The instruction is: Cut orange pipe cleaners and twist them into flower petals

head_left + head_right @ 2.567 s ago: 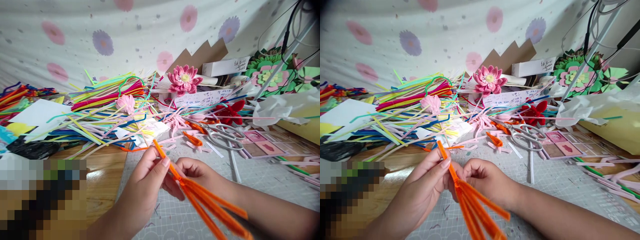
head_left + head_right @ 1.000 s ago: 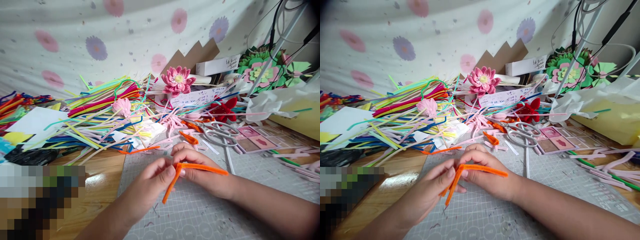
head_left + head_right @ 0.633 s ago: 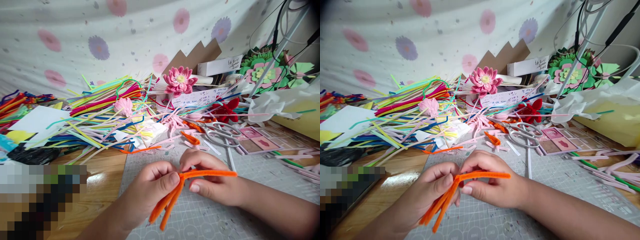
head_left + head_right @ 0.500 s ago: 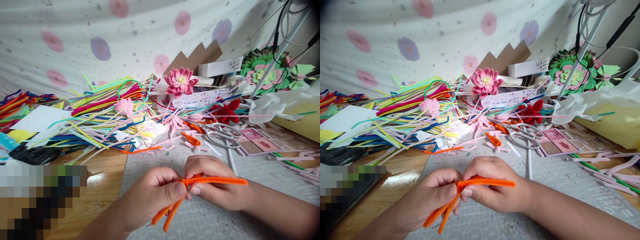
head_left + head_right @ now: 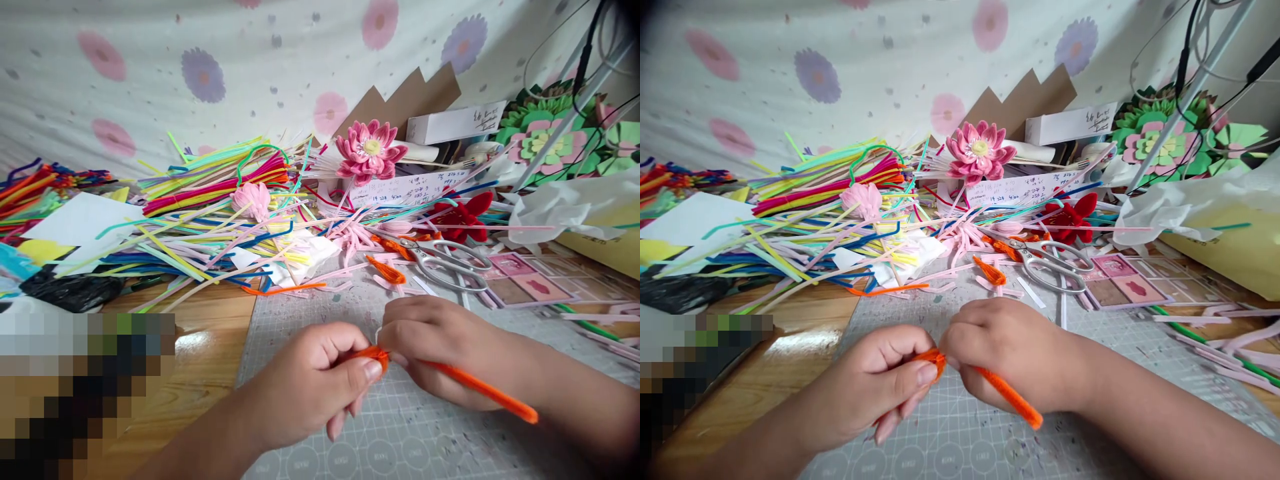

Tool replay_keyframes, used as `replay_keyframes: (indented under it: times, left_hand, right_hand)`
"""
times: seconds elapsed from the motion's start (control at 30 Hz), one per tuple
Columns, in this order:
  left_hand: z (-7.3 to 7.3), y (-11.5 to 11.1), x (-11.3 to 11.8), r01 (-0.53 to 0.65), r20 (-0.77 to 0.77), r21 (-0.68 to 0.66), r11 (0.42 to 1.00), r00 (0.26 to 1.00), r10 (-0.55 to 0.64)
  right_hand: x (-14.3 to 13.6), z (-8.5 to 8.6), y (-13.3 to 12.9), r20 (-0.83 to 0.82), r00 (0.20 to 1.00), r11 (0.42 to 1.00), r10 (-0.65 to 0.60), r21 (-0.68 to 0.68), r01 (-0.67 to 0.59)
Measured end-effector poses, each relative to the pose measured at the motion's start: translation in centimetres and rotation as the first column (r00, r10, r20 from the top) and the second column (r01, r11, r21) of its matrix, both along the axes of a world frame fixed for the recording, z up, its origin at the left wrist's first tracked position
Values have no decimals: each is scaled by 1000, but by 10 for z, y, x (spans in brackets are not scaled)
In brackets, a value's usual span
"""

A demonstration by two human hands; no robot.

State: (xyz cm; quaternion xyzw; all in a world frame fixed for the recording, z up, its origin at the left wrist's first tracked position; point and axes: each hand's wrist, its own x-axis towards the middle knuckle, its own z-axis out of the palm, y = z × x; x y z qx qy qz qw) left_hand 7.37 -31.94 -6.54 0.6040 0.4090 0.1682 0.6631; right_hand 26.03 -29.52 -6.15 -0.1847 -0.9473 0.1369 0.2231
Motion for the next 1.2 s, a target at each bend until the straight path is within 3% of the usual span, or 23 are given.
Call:
replay_keyframes:
  times: [0.1,0.17,0.23,0.27,0.3,0.37,0.4,0.43,0.47,0.5,0.53,0.57,0.6,0.67,0.73,0.8,0.9,0.97,1.03,1.2]
  left_hand:
    - [0,0,2,-32,-86,265,964,995,57]
    - [0,0,0,18,-173,518,855,981,84]
    - [-1,0,-3,139,-268,773,619,956,120]
    - [-1,1,-5,218,-313,866,450,938,148]
    - [-2,1,-8,295,-348,919,262,919,187]
    - [-1,2,-12,409,-372,909,-80,884,283]
    - [-1,3,-13,446,-371,873,-199,871,323]
    - [0,3,-14,470,-365,838,-278,861,354]
    - [0,4,-15,483,-359,813,-324,855,373]
    - [1,5,-15,488,-354,802,-344,852,385]
    - [1,6,-16,492,-356,804,-333,847,394]
    - [0,7,-15,496,-369,818,-292,842,394]
    - [0,7,-15,495,-394,843,-212,836,382]
    - [-2,8,-13,456,-447,888,47,836,317]
    - [-4,7,-11,351,-442,873,339,863,245]
    - [-6,5,-8,205,-384,804,558,896,223]
    - [-8,1,-3,31,-300,630,776,931,206]
    - [-8,0,-1,-25,-248,503,864,953,172]
    - [-7,0,0,-38,-199,417,908,971,132]
    - [-2,4,-3,11,-200,409,912,977,78]
  right_hand:
    - [-1,1,-2,-77,997,988,-17,-154,5]
    - [-4,1,-4,-115,992,944,-59,-328,19]
    - [-8,-2,-5,-137,981,853,-139,-520,48]
    - [-11,-4,-6,-147,972,785,-186,-617,57]
    - [-15,-7,-7,-161,959,698,-234,-715,50]
    - [-21,-14,-9,-180,922,457,-341,-889,-5]
    - [-24,-18,-10,-176,903,319,-392,-947,-46]
    - [-27,-21,-11,-166,884,190,-437,-978,-89]
    - [-28,-24,-11,-155,870,93,-467,-988,-126]
    - [-28,-26,-11,-152,864,44,-479,-988,-149]
    - [-27,-27,-10,-164,865,57,-475,-986,-156]
    - [-25,-27,-9,-186,871,129,-454,-981,-143]
    - [-22,-26,-7,-206,885,239,-418,-965,-112]
    - [-16,-21,-2,-206,921,485,-330,-874,-22]
    - [-10,-16,3,-180,943,635,-280,-771,41]
    - [-6,-11,7,-189,948,682,-258,-730,40]
    - [-3,-8,12,-216,947,674,-236,-739,-1]
    - [-2,-7,15,-215,949,668,-230,-744,-7]
    - [0,-6,17,-197,957,684,-213,-730,2]
    - [2,-2,19,-47,996,732,-72,-681,21]
